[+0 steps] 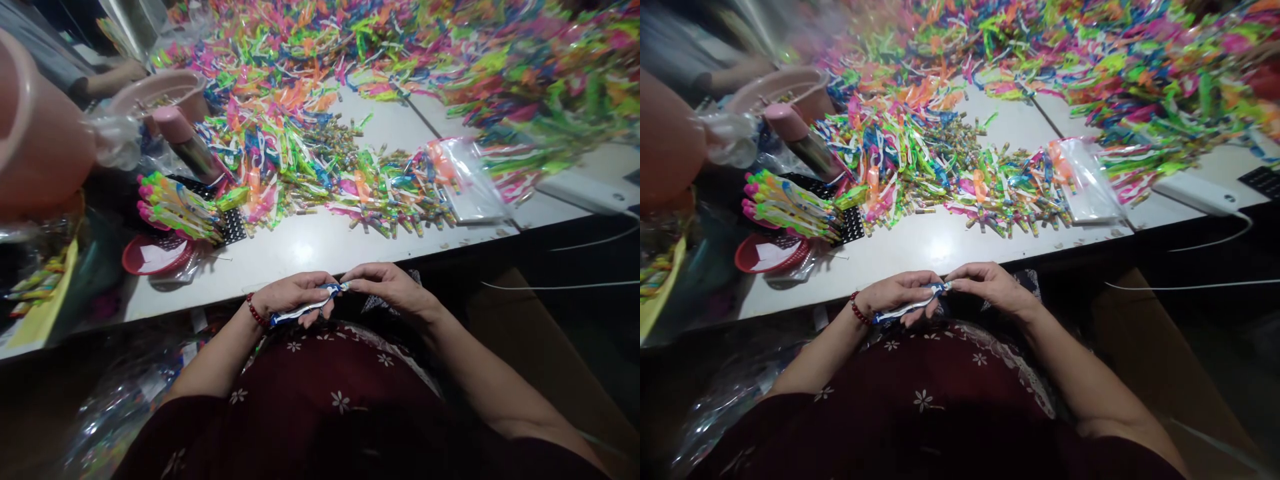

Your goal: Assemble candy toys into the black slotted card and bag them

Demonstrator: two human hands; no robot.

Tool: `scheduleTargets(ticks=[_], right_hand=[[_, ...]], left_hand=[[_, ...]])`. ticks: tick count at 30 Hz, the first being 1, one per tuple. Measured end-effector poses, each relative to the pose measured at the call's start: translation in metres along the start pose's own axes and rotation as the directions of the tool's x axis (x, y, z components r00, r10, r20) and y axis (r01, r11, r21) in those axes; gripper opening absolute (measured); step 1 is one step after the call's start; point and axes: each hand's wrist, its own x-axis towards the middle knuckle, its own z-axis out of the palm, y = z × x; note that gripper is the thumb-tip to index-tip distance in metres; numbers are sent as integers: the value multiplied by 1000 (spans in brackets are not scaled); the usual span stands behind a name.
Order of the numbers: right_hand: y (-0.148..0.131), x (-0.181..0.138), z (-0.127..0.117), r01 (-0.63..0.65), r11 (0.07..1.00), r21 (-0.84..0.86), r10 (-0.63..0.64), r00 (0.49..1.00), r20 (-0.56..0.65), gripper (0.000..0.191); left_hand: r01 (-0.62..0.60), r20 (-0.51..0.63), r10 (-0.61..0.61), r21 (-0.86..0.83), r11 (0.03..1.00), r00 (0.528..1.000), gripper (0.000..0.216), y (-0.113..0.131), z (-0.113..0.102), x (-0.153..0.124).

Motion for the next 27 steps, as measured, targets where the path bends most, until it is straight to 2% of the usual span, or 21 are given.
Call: scheduleTargets(ticks=[6,12,17,19,22,24,27], right_hand=[[0,-1,-1,-5,998,-55,9,998,62,36],[-5,-3,0,94,960,-265,-62,990,125,32],[5,6,3,220,882,-415,-191,975,112,29],[10,12,2,340,781,-523,-314,939,141,28],[15,22,4,468,508,-723,-496,845,199,27],[17,28,8,472,345,-812,-529,812,247,28],[24,33,16,462,210,-862,-513,802,305,28]], left_hand=[[45,19,-46,33,998,999,34,3,2,0],[73,43,-74,34,997,996,33,-2,4,-2],[49,7,-49,-6,999,999,33,-2,-11,1],[38,-9,-38,-44,998,999,35,0,-20,4],[48,-44,-51,-61,997,998,37,4,-32,4],[61,-67,-65,-66,996,996,37,5,-39,2],[60,-105,-75,-142,988,992,42,3,-47,-5]])
